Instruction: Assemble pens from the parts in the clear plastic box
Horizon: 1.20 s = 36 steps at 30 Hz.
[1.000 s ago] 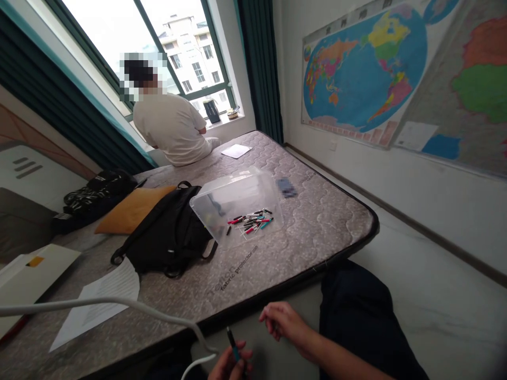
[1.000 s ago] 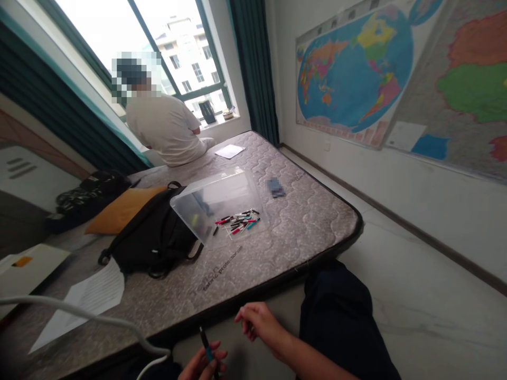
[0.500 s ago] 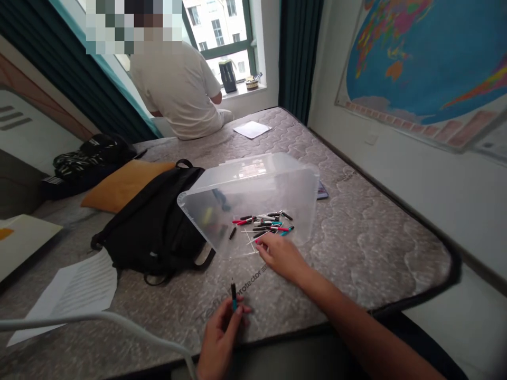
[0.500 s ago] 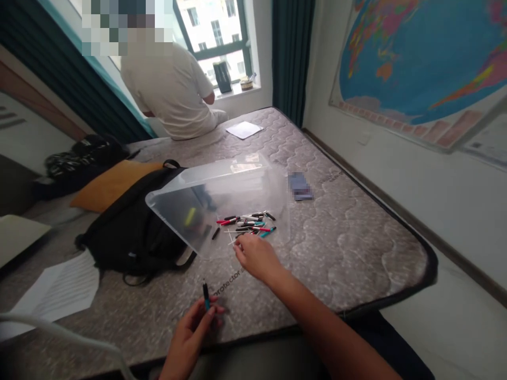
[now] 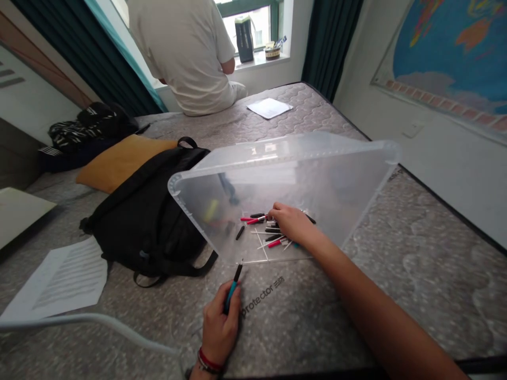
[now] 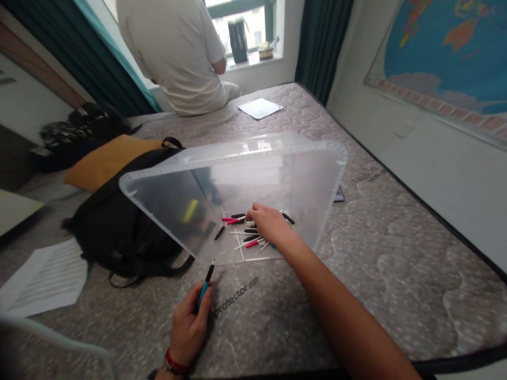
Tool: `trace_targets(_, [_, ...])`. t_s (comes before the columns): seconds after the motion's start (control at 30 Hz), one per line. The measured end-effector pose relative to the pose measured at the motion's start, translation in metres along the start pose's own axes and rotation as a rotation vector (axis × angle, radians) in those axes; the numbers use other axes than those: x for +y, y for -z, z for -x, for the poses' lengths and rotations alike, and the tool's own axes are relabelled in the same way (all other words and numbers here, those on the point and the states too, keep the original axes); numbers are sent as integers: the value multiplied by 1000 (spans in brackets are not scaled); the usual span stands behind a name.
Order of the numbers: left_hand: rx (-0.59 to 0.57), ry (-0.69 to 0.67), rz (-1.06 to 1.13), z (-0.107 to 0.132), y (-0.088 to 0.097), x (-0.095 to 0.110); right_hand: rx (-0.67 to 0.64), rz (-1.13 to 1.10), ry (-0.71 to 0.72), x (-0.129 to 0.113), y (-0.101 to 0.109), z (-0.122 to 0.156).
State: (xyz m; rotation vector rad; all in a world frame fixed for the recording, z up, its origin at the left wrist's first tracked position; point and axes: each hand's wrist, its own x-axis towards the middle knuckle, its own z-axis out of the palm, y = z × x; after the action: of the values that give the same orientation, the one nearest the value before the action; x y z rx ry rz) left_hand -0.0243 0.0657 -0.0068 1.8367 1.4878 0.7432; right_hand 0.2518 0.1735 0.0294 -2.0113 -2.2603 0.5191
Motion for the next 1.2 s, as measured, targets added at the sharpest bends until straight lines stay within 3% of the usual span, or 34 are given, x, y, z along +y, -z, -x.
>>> trace_targets(0.43, [-66, -65, -119, 3, -5, -6, 105, -17, 16, 10, -12, -1])
trace_targets(1.0, [-59, -173, -338, 5, -8, -2, 118, -100, -161, -23, -18, -8])
trace_targets(1.2, [-61, -172, -345, 5, -9, -3, 193, -146, -148, -20, -16, -6])
